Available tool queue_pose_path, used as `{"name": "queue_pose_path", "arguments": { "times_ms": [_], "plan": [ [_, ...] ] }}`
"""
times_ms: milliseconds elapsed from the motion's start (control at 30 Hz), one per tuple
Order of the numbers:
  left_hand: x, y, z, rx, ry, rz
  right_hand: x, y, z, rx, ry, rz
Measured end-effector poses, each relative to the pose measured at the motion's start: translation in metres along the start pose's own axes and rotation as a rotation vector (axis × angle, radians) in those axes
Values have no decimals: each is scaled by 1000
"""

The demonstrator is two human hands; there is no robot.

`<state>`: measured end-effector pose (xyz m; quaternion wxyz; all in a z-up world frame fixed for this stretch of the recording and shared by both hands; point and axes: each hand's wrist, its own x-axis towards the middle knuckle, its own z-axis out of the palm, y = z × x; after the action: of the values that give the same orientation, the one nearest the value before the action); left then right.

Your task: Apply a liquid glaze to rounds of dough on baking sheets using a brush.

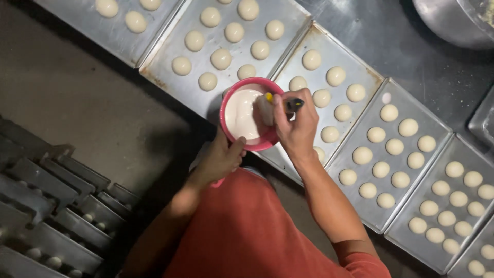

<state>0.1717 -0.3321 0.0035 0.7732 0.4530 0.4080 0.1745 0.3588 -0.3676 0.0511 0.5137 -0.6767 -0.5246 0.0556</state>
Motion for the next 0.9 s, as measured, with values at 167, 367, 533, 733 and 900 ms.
{"name": "queue_pose_path", "arguments": {
  "times_ms": [167,367,533,733,900],
  "plan": [
    [-12,-13,3,-1,29,-34,-19,-17,-25,4,62,-22],
    [-34,-32,-4,-28,40,-11,-28,-53,-31,-48,-45,-55],
    [-46,-95,-6,232,116,198,-49,-81,-21,-293,-379,-276],
    [-62,-124,14,432,154,161,-80,-101,-23,-390,-560,-410],
    [-66,-138,15,367,103,111,-121,-121,-29,-373,-282,-341]
  ]
}}
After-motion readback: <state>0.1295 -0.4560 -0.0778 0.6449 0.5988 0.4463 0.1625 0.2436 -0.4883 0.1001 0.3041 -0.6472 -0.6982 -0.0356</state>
